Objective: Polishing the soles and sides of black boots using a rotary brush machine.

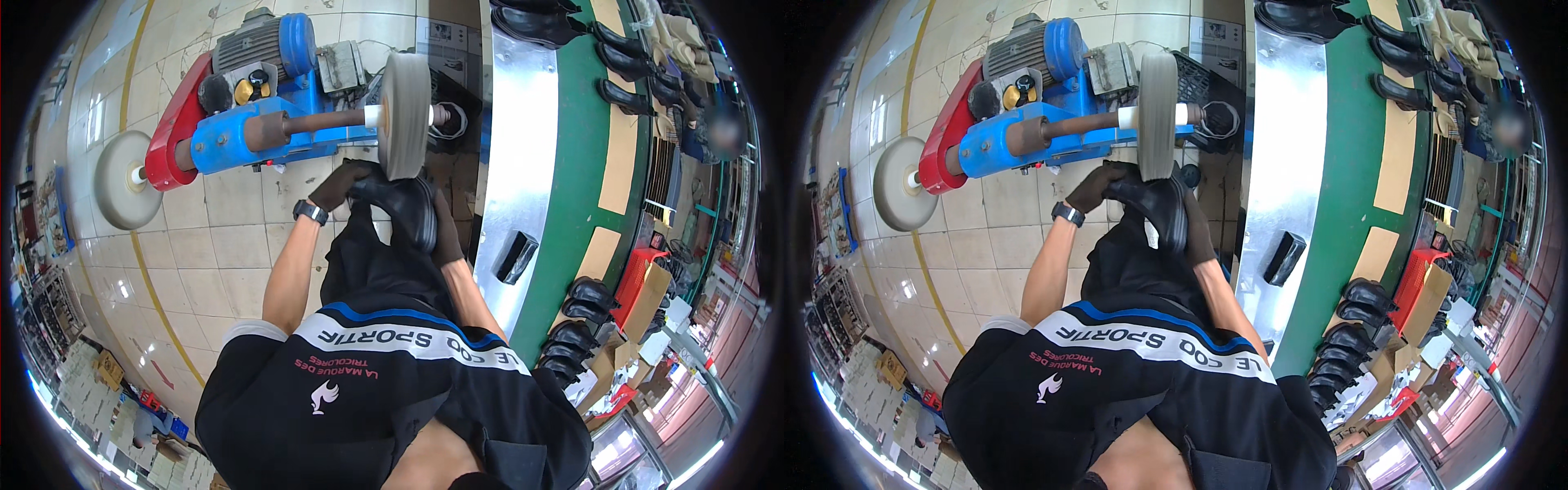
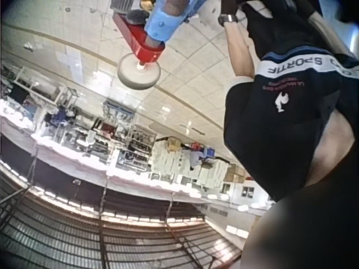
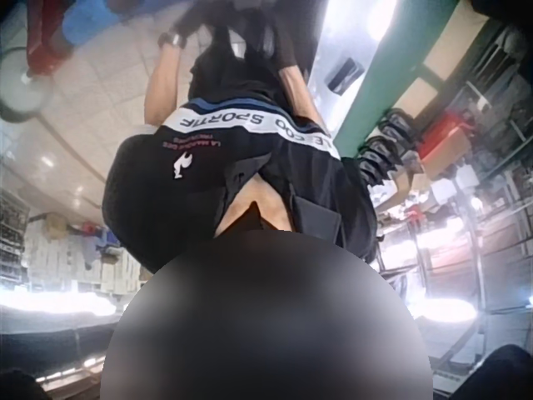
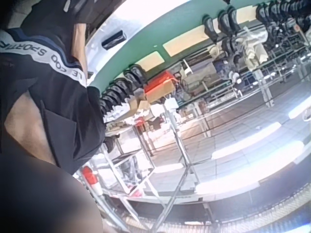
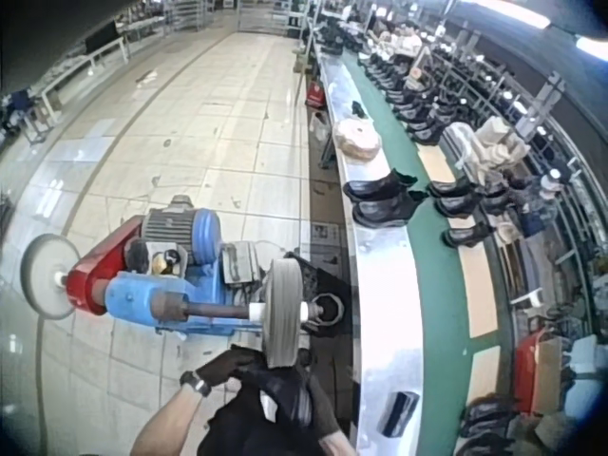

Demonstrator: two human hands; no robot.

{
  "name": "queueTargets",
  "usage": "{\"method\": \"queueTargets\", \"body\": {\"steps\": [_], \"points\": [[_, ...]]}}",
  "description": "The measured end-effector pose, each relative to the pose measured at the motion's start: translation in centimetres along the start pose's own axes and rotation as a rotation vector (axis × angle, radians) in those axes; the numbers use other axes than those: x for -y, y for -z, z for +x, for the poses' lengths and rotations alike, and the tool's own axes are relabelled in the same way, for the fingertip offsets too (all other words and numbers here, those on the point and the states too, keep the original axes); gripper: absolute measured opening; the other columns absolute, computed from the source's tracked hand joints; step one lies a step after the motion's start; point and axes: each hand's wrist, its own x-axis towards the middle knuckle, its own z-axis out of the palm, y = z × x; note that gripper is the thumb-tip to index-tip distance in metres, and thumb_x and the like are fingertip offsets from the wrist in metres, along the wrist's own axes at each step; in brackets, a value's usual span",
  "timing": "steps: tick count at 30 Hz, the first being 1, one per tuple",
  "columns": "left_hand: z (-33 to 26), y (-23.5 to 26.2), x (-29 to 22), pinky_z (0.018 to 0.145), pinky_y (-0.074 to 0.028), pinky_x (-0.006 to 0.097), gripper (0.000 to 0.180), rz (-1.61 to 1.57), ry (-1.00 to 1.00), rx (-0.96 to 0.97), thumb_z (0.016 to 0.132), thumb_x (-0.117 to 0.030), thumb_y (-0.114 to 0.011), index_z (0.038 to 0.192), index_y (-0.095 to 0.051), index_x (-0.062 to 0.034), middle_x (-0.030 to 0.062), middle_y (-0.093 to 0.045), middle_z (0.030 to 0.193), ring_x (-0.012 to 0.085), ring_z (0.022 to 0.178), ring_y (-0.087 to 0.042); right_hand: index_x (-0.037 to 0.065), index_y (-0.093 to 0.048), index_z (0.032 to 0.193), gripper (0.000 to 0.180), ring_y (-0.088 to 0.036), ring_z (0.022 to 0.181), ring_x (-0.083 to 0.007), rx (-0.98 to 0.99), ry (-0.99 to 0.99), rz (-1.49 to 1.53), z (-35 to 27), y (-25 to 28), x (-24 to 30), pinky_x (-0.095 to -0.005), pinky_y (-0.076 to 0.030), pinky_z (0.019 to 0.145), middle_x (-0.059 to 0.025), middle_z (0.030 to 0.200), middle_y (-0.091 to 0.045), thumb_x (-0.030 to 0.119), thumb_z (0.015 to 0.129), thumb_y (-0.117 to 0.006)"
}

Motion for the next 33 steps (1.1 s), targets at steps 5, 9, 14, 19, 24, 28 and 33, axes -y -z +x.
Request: {"method": "queueTargets", "body": {"steps": [5,9,14,19,24,28,33], "points": [[2.5,1.8,4.0,0.079,-0.046,0.028,0.03,0.313,-0.18,0.005,0.077,0.001,-0.042,0.104,-0.056,0.001,0.0113,-0.061,0.1,0.0182,0.09,-0.057,0.003,-0.037,0.127,0.059,-0.053,0.103,-0.0208,0.035,-0.024,0.15,1.9,-3.3,0.5,-0.0298,-0.041,0.093,-0.0115,0.119,-0.049,0.049,0.09,-0.034],[3.8,2.6,5.6,0.073,-0.048,0.025,0.029,0.006,0.092,0.078,0.081,-0.003,-0.041,0.104,-0.058,-0.0004,0.0081,-0.062,0.099,0.0126,0.086,-0.058,0.004,-0.041,0.123,0.054,-0.053,0.104,-0.0224,0.028,-0.166,0.307,5.9,-1.4,-1.5,-0.0313,-0.043,0.089,-0.011,0.115,-0.053,0.046,0.091,-0.03],[4.5,4.4,7.3,0.075,-0.046,0.032,0.028,0.534,-0.164,0.115,0.075,-0.002,-0.05,0.1,-0.06,-0.0052,0.0114,-0.063,0.094,0.0259,0.086,-0.06,0.016,-0.05,0.114,0.05,-0.056,0.092,-0.0203,-0.021,-0.336,0.225,7.7,-1.3,-1.5,-0.0416,-0.044,0.076,-0.0053,0.104,-0.058,0.052,0.085,-0.029],[6.3,5.7,9.0,0.076,-0.045,0.036,0.028,0.779,-0.052,0.273,0.07,-0.001,-0.053,0.097,-0.059,-0.0063,0.0151,-0.061,0.096,0.031,0.09,-0.058,0.023,-0.054,0.106,0.043,-0.055,0.084,-0.02,-0.017,-0.386,0.128,11.9,1.7,-4.1,-0.049,-0.041,0.072,-0.0009,0.097,-0.059,0.05,0.081,-0.032],[7.0,5.1,6.4,0.073,-0.046,0.038,0.029,0.838,0.168,0.449,0.066,-0.002,-0.057,0.095,-0.059,-0.0076,0.0158,-0.06,0.094,0.031,0.091,-0.058,0.016,-0.053,0.095,0.042,-0.053,0.093,-0.0204,0.15,-0.365,-0.417,15.4,5.1,-5.3,-0.0314,-0.044,0.082,-0.0018,0.096,-0.058,0.042,0.063,-0.055],[5.1,6.3,12.5,0.071,-0.047,0.039,0.029,0.953,0.16,0.438,0.053,-0.015,-0.065,0.081,-0.063,-0.0092,0.0148,-0.062,0.084,0.0323,0.084,-0.06,0.018,-0.046,0.112,0.054,-0.042,0.108,-0.0267,0.001,-0.585,-0.205,15.0,2.8,-5.0,-0.0424,-0.03,0.091,-0.0045,0.114,-0.049,0.051,0.07,-0.044],[7.1,6.1,17.0,0.073,-0.047,0.041,0.043,1.147,0.223,0.454,0.063,-0.044,-0.057,0.086,-0.067,-0.0084,0.0182,-0.064,0.085,0.0332,0.081,-0.061,0.017,-0.046,0.123,0.058,-0.044,0.113,-0.025,-0.067,-0.133,-0.663,18.2,7.2,-3.8,-0.0387,-0.035,0.095,-0.0086,0.124,-0.049,0.049,0.074,-0.052]]}}
